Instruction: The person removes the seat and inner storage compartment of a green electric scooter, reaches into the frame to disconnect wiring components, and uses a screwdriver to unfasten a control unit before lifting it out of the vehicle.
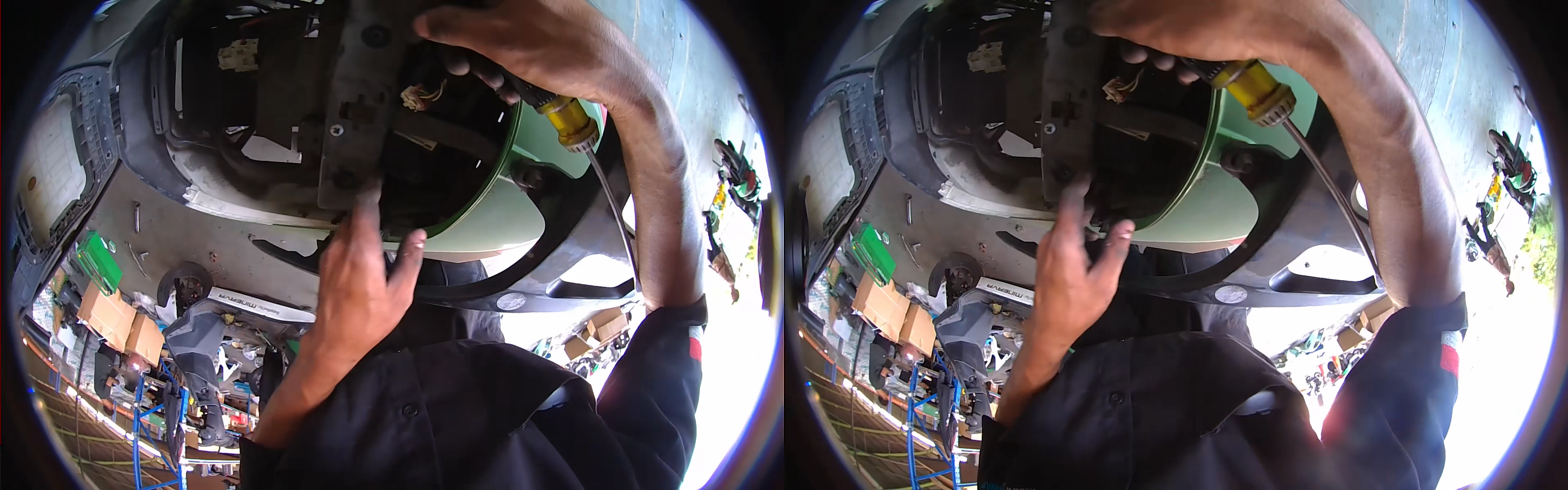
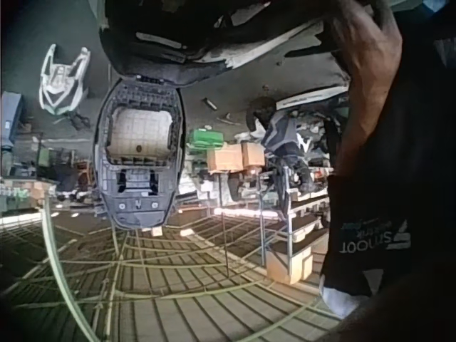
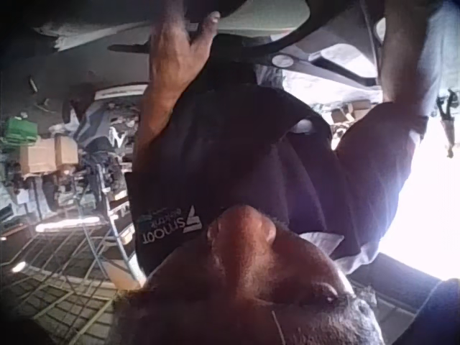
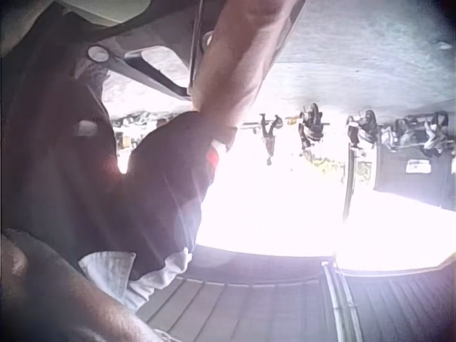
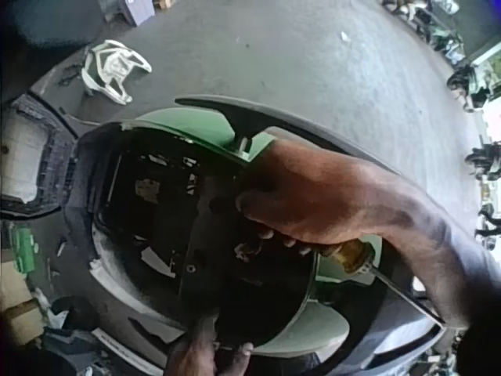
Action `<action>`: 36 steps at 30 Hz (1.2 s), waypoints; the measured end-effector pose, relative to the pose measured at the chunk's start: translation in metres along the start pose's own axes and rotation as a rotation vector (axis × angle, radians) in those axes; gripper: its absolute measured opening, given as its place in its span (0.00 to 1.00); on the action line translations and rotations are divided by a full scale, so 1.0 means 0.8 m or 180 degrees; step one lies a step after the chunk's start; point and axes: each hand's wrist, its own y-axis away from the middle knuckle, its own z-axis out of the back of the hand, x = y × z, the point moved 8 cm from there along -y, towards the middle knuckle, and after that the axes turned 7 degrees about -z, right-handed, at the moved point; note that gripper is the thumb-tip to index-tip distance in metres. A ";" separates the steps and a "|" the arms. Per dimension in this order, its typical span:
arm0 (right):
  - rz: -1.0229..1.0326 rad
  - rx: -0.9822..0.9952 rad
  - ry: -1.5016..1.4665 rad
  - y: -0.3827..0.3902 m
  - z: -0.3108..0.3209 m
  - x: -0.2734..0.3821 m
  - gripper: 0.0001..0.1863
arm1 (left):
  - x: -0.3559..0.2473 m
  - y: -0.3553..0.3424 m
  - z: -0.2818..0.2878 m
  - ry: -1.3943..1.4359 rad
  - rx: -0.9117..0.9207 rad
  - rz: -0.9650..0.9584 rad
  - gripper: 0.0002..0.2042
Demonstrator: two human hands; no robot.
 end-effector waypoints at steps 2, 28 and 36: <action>-0.0096 -0.0172 -0.0127 0.010 -0.004 0.002 0.17 | 0.002 -0.005 -0.017 0.0310 0.0079 0.0002 0.30; 0.1058 -0.0953 0.2125 0.006 -0.055 0.022 0.15 | 0.001 -0.017 -0.035 0.0377 0.0295 -0.0183 0.39; 0.1062 -0.0780 0.2631 -0.016 -0.062 0.000 0.17 | 0.011 -0.015 -0.038 0.0544 0.0383 -0.0059 0.39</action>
